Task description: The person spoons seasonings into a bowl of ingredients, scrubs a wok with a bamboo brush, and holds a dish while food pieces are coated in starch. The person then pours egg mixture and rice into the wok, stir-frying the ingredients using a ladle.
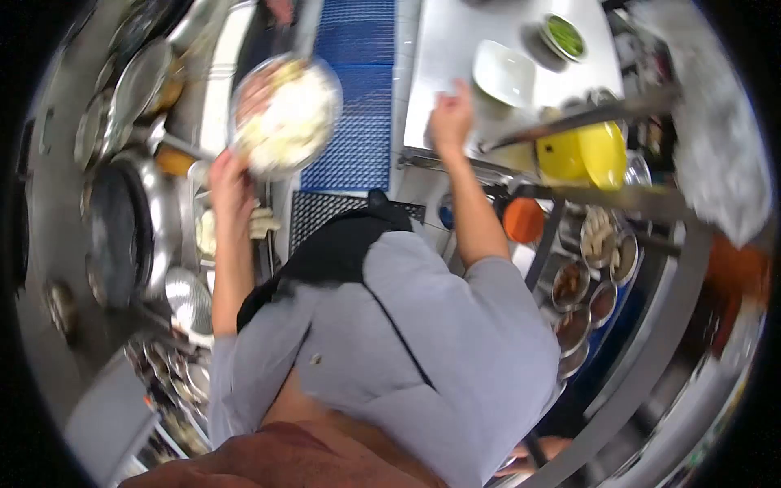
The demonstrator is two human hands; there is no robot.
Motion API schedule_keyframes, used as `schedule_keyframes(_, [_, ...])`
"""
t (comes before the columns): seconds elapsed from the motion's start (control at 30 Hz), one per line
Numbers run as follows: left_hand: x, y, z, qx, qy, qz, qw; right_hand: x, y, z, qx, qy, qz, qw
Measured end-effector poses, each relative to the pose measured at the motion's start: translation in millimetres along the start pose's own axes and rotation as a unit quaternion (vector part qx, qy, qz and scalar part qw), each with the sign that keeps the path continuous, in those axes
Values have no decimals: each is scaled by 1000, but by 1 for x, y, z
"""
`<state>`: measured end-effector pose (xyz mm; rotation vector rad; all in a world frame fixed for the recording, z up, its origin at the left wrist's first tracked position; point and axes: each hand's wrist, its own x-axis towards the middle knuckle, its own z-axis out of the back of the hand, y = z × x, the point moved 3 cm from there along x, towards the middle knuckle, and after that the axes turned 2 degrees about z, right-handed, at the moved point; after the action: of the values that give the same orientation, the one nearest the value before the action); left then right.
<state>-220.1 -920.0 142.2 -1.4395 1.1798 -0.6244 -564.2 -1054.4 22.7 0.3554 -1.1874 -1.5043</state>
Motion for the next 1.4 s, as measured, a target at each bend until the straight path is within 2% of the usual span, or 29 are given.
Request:
schedule_keyframes(0.03, [29,21,-8,-8,14,1,1000,14,3,11,11,2,-71,997])
schedule_keyframes(0.07, [39,20,-34,-2,-10,8,1000,23,-8,16,-1,7,-102,995])
schedule_keyframes(0.27, [87,46,-98,23,80,-4,997,24,-5,26,0,-32,-78,996])
schedule_keyframes(0.4, [104,57,-112,38,129,21,991,13,-5,32,27,-41,-107,993])
schedule_keyframes(0.47, [108,55,-122,59,136,37,988,7,-23,29,-2,-69,-72,995])
schedule_keyframes(0.6, [131,69,-120,63,184,59,979,14,-17,24,30,-102,-111,988])
schedule_keyframes(0.67, [128,60,-129,60,175,81,979,22,-23,16,-104,-116,-89,984])
schedule_keyframes(0.77, [143,70,-129,63,206,100,972,23,-37,0,-172,-142,-40,974])
schedule_keyframes(0.87, [145,71,-147,53,204,132,969,19,-17,0,-156,-186,-72,967])
schedule_keyframes(0.9, [157,84,-146,60,215,127,967,15,-10,2,-103,-170,-100,975])
schedule_keyframes(1.0, [168,103,-164,57,220,151,962,-14,9,-3,-78,-55,-89,991])
schedule_keyframes(1.03, [171,109,-171,55,220,152,962,-21,10,-7,-103,-68,-40,992])
schedule_keyframes(1.13, [175,119,-197,27,199,158,967,-32,15,-10,-106,-43,5,993])
schedule_keyframes(1.4, [206,151,-242,35,208,126,969,-30,19,-14,-109,-48,-25,993])
